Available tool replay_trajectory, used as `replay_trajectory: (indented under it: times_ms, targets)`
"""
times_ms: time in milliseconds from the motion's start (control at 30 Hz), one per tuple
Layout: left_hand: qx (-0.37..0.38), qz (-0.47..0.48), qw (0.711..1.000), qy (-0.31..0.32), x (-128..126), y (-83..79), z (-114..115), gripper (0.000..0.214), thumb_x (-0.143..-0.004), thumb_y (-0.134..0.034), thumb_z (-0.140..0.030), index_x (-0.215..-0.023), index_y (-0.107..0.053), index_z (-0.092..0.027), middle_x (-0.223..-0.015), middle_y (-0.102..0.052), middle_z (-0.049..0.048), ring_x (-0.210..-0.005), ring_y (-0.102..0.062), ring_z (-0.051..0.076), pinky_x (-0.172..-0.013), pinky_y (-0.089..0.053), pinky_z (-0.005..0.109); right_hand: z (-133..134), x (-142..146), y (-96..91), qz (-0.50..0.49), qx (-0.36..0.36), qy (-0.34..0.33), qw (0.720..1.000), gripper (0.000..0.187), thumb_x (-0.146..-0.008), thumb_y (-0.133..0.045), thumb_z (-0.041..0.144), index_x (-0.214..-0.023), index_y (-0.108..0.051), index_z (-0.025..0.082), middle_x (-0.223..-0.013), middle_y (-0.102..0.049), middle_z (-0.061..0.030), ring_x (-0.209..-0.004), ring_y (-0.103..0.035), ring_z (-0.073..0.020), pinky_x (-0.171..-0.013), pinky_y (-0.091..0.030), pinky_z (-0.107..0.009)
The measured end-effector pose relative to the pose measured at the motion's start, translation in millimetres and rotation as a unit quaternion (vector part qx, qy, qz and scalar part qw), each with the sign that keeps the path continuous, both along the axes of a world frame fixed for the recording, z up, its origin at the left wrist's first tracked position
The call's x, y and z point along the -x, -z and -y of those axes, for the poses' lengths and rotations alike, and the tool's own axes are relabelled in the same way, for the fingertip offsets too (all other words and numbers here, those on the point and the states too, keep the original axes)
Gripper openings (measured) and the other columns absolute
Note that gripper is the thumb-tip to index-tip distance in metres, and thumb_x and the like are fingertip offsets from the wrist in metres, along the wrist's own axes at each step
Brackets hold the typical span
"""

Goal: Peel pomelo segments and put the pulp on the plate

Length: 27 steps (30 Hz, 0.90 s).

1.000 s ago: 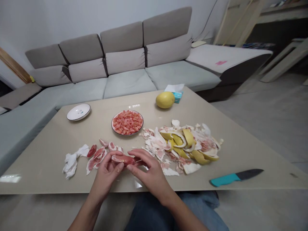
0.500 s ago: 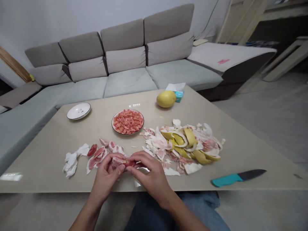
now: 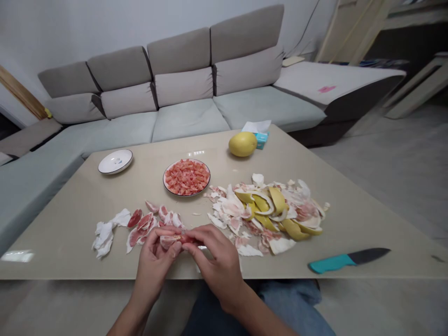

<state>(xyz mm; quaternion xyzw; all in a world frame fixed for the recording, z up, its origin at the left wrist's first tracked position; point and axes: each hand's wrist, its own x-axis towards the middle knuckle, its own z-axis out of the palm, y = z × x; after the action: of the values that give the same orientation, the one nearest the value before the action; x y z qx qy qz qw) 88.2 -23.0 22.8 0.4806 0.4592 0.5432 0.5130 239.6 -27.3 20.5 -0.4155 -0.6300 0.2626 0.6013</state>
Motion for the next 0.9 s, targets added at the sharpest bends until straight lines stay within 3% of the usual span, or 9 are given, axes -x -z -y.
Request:
replay_trajectory:
  times_ms: [233,467,567,733,900]
  targets:
    - [0.026,-0.001,1.0,-0.017,-1.1,-1.0,1.9,0.019,-0.076,-0.076,-0.03,-0.086,-0.065,-0.019,-0.102,-0.065,0.0055,-0.096,-0.063,0.02,-0.085,-0.052,0.031,1.3,2.6,-0.7,-0.037,0.015,-0.007,0.999,0.02,-0.08,-0.071,0.009,-0.094,-0.069,0.024,-0.089,-0.066,-0.0037,-0.081,-0.065,-0.0171,-0.07,-0.057,-0.026]
    - [0.041,-0.009,0.999,0.006,0.6,-8.3,0.1,0.024,-0.07,-0.081,-0.032,-0.085,-0.068,-0.018,-0.092,-0.069,0.0058,-0.089,-0.065,0.021,-0.081,-0.053,0.03,-7.2,-10.5,-3.9,-0.051,0.138,-0.112,0.983,0.024,-0.079,-0.073,0.015,-0.1,-0.073,0.026,-0.096,-0.065,-0.0046,-0.083,-0.066,-0.0173,-0.068,-0.059,-0.027]
    - [0.045,-0.009,0.999,0.02,2.3,-10.6,-2.9,0.025,-0.069,-0.082,-0.03,-0.087,-0.069,-0.019,-0.09,-0.071,0.0052,-0.089,-0.067,0.021,-0.08,-0.055,0.03,-8.2,-10.9,-4.0,-0.064,0.132,-0.11,0.983,0.019,-0.079,-0.072,0.015,-0.094,-0.076,0.026,-0.092,-0.064,-0.0043,-0.081,-0.066,-0.0169,-0.07,-0.059,-0.028]
    - [0.059,0.013,0.998,-0.015,-1.2,-10.5,-1.4,0.028,-0.066,-0.084,-0.031,-0.086,-0.07,-0.017,-0.093,-0.072,0.0058,-0.086,-0.069,0.021,-0.076,-0.057,0.03,-6.4,-6.1,-1.8,-0.103,0.131,-0.089,0.982,0.016,-0.077,-0.074,0.017,-0.091,-0.076,0.025,-0.093,-0.064,-0.0055,-0.081,-0.066,-0.0175,-0.068,-0.059,-0.027]
    - [0.12,0.102,0.987,-0.003,-5.9,-11.6,3.3,0.026,-0.071,-0.081,-0.031,-0.089,-0.068,-0.016,-0.088,-0.071,0.0036,-0.078,-0.069,0.016,-0.068,-0.058,0.024,-6.3,-6.5,-3.1,-0.14,0.149,-0.091,0.975,0.01,-0.073,-0.078,0.019,-0.081,-0.075,0.024,-0.087,-0.066,-0.0036,-0.078,-0.065,-0.0166,-0.065,-0.058,-0.025]
